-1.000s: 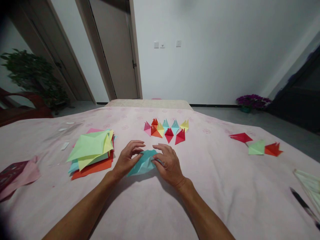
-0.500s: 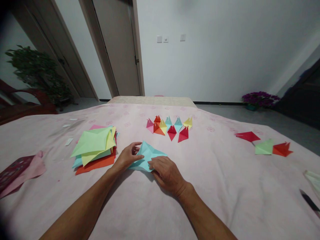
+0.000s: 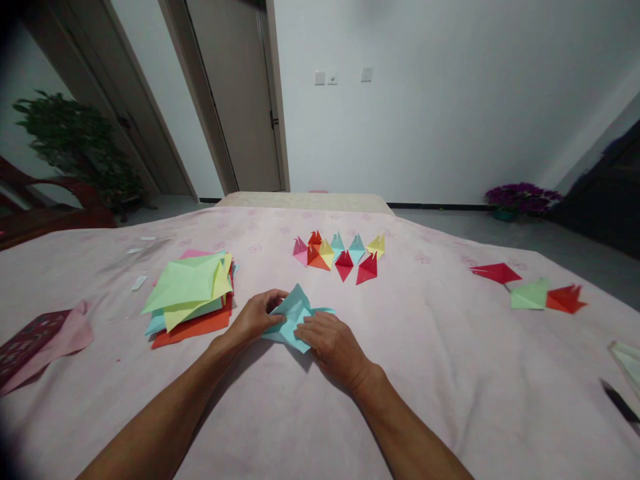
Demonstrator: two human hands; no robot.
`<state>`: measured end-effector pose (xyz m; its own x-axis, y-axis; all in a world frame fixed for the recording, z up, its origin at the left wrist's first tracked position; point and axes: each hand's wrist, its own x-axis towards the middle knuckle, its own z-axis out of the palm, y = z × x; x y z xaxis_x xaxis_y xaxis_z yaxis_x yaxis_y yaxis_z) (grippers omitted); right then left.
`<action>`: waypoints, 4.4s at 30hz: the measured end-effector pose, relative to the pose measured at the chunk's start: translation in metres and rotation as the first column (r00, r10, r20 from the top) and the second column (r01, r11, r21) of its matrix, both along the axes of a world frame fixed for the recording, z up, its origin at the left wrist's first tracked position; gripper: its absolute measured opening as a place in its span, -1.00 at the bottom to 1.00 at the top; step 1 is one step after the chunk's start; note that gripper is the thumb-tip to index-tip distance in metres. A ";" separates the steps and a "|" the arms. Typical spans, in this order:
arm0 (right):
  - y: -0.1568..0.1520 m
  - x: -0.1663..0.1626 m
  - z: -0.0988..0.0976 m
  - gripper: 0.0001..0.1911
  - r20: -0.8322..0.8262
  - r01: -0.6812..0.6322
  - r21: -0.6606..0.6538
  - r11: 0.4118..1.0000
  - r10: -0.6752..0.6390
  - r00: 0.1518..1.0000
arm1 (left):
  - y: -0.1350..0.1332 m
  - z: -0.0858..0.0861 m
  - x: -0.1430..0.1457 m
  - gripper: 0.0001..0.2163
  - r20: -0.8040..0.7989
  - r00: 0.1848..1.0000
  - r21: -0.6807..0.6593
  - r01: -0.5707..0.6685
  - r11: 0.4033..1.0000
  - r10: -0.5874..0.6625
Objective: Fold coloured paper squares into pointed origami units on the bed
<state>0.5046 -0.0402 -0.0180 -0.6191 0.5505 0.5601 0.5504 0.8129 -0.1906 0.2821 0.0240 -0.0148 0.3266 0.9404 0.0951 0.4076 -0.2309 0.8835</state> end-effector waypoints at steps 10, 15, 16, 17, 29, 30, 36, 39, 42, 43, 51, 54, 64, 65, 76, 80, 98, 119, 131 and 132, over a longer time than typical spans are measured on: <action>0.004 0.009 -0.012 -0.40 0.048 0.134 -0.106 0.985 -0.129 0.990 | 0.003 -0.005 -0.004 -0.66 0.127 0.991 -0.134 0.065 0.989 -0.048; 0.004 0.005 -0.007 -0.30 0.110 0.191 -0.164 0.968 -0.175 0.978 | -0.002 0.002 -0.001 -0.64 0.152 0.985 -0.133 0.099 0.986 -0.079; 0.004 0.004 -0.004 -0.30 0.118 0.205 -0.173 0.963 -0.186 0.975 | -0.003 0.003 -0.001 -0.65 0.154 0.986 -0.121 0.086 0.989 -0.067; 0.003 0.003 -0.002 -0.30 0.129 0.214 -0.184 0.959 -0.193 0.973 | -0.004 0.004 0.000 -0.65 0.146 0.988 -0.111 0.062 0.992 -0.045; -0.001 -0.003 0.007 -0.37 0.167 0.252 -0.234 0.939 -0.217 0.962 | 0.004 -0.001 -0.009 -0.61 0.026 0.999 -0.035 0.023 0.999 -0.022; -0.001 -0.003 0.006 -0.41 0.124 0.240 -0.228 0.944 -0.216 0.969 | 0.005 -0.001 -0.009 -0.66 0.060 0.998 -0.054 0.006 0.999 -0.003; 0.010 -0.003 0.000 -0.49 -0.514 0.310 -0.434 0.846 -0.514 0.686 | 0.004 0.006 -0.001 -0.71 0.459 0.834 -0.184 -0.247 0.951 0.305; 0.012 -0.009 -0.003 -0.29 -0.660 0.028 -0.660 0.751 -0.598 0.455 | -0.001 0.008 0.009 -0.64 0.615 0.679 -0.279 -0.289 0.916 0.401; 0.006 -0.022 -0.001 -0.14 -0.690 -0.198 -0.710 0.676 -0.610 0.390 | -0.012 0.006 0.023 -0.56 0.757 0.519 -0.354 -0.187 0.916 0.398; 0.003 -0.028 0.002 -0.15 -0.703 -0.264 -0.706 0.657 -0.606 0.372 | -0.016 0.006 0.029 -0.53 0.791 0.469 -0.369 -0.148 0.918 0.394; -0.003 -0.034 0.028 -0.53 -0.753 -0.534 -0.580 0.615 -0.654 0.064 | -0.036 0.011 0.050 -0.49 0.847 0.374 -0.427 0.055 0.902 0.378; 0.002 -0.026 0.025 -0.55 -0.752 -0.547 -0.568 0.615 -0.658 0.041 | -0.028 0.012 0.044 -0.59 0.856 0.332 -0.431 0.032 0.902 0.397; 0.005 -0.025 0.022 -0.58 -0.722 -0.570 -0.584 0.579 -0.691 0.038 | -0.018 0.005 0.038 -0.67 0.790 0.255 -0.584 0.034 0.811 0.558; 0.005 -0.025 0.021 -0.57 -0.719 -0.568 -0.589 0.575 -0.694 0.042 | -0.018 0.006 0.037 -0.65 0.801 0.279 -0.555 0.014 0.832 0.530; 0.005 -0.011 0.026 -0.46 -0.623 -0.296 -0.776 0.557 -0.750 0.221 | -0.008 0.024 0.007 -0.57 0.495 0.857 -0.222 -0.035 0.974 0.144; 0.003 -0.016 0.026 -0.49 -0.651 -0.411 -0.755 0.511 -0.658 0.379 | -0.014 0.014 0.016 -0.56 0.491 0.829 -0.298 -0.130 0.946 0.268; -0.004 0.021 0.003 -0.46 -0.017 0.191 0.069 0.979 -0.191 0.982 | -0.010 0.003 -0.031 -0.50 -0.391 0.909 0.556 0.360 0.749 -0.146; 0.006 0.019 0.006 -0.79 -0.088 0.465 -0.464 0.754 -0.561 0.823 | -0.014 -0.006 -0.021 -0.81 -0.331 0.936 0.308 0.227 0.924 -0.119; 0.017 0.018 0.000 -0.77 0.092 0.673 -0.335 0.659 -0.688 0.719 | -0.034 0.009 0.007 -0.70 -0.544 0.806 0.359 -0.029 0.933 0.234; 0.017 0.019 -0.001 -0.78 0.083 0.669 -0.327 0.667 -0.685 0.724 | -0.035 0.009 0.007 -0.70 -0.551 0.801 0.351 -0.034 0.936 0.236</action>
<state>0.5240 -0.0236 -0.0194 0.0148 0.9552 0.2955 0.9102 0.1095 -0.3994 0.2893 -0.0112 -0.0057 0.2862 0.9321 0.2222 0.8627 -0.3516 0.3636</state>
